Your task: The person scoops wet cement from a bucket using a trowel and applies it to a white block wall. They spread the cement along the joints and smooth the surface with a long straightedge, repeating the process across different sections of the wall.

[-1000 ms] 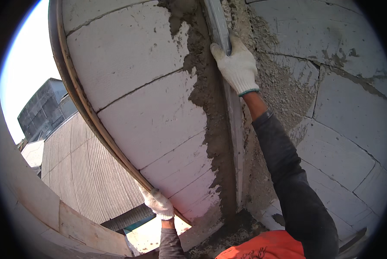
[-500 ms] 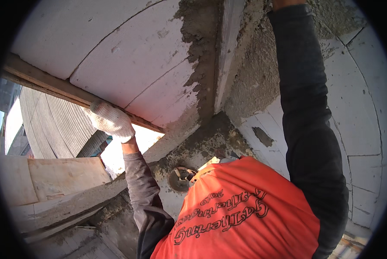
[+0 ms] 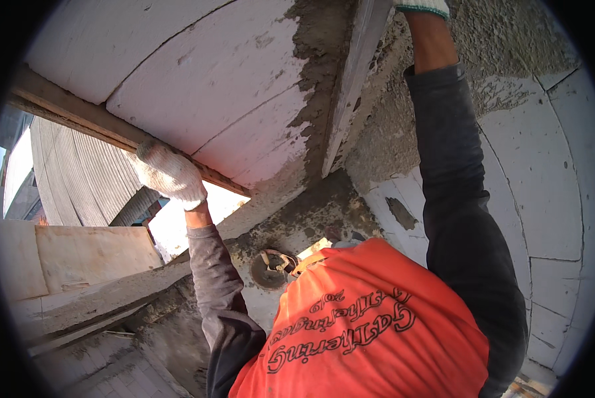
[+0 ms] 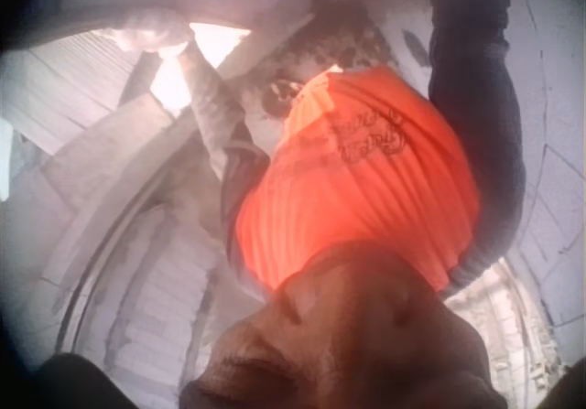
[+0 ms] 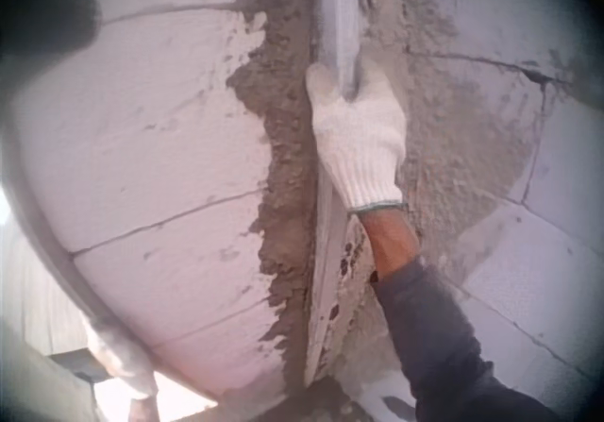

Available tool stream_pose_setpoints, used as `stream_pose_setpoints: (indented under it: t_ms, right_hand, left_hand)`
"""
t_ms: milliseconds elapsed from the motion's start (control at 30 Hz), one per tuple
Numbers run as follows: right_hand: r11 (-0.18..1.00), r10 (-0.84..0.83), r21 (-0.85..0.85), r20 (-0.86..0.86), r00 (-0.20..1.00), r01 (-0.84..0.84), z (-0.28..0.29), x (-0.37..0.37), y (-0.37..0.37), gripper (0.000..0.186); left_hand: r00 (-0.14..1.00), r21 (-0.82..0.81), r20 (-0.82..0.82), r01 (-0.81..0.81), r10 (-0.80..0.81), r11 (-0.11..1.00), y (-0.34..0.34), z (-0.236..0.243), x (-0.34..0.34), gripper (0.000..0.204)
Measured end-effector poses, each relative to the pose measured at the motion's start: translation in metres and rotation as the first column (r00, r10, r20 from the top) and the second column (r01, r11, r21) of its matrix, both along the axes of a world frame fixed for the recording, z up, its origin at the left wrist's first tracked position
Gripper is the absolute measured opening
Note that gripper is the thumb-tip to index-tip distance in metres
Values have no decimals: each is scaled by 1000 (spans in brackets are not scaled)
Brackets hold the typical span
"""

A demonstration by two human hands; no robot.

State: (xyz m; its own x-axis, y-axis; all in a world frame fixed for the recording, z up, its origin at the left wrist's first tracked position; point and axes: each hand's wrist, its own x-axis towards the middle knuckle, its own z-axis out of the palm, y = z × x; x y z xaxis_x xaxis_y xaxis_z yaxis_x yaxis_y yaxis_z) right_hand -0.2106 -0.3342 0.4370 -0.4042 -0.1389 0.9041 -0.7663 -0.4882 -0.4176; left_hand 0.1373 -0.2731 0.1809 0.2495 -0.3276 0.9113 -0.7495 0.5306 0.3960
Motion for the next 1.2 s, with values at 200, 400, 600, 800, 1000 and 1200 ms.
stream_pose_setpoints:
  t_ms: [200,400,600,800,1000,1200]
  right_hand:
    - [993,-121,7,34,992,121,32,-9,-19,66]
    - [984,138,114,32,990,-140,55,-5,8,75]
    - [987,111,116,7,994,-111,67,-7,15,70]
    - [1000,-6,30,-66,998,8,134,-31,0,73]
    - [990,88,118,-93,992,-77,27,-9,19,72]
    - [998,-23,58,-129,991,31,111,-47,6,68]
  left_hand:
    - [1000,156,-16,0,3,988,-8,-2,14,16]
    - [970,100,-242,-5,29,995,15,37,-15,63]
    - [921,86,-382,114,-73,990,29,40,-44,72]
    - [920,50,-367,165,-136,985,13,55,-53,69]
    - [925,40,-360,149,-125,988,10,50,-43,69]
    - [920,10,-350,189,-174,982,6,46,-38,72]
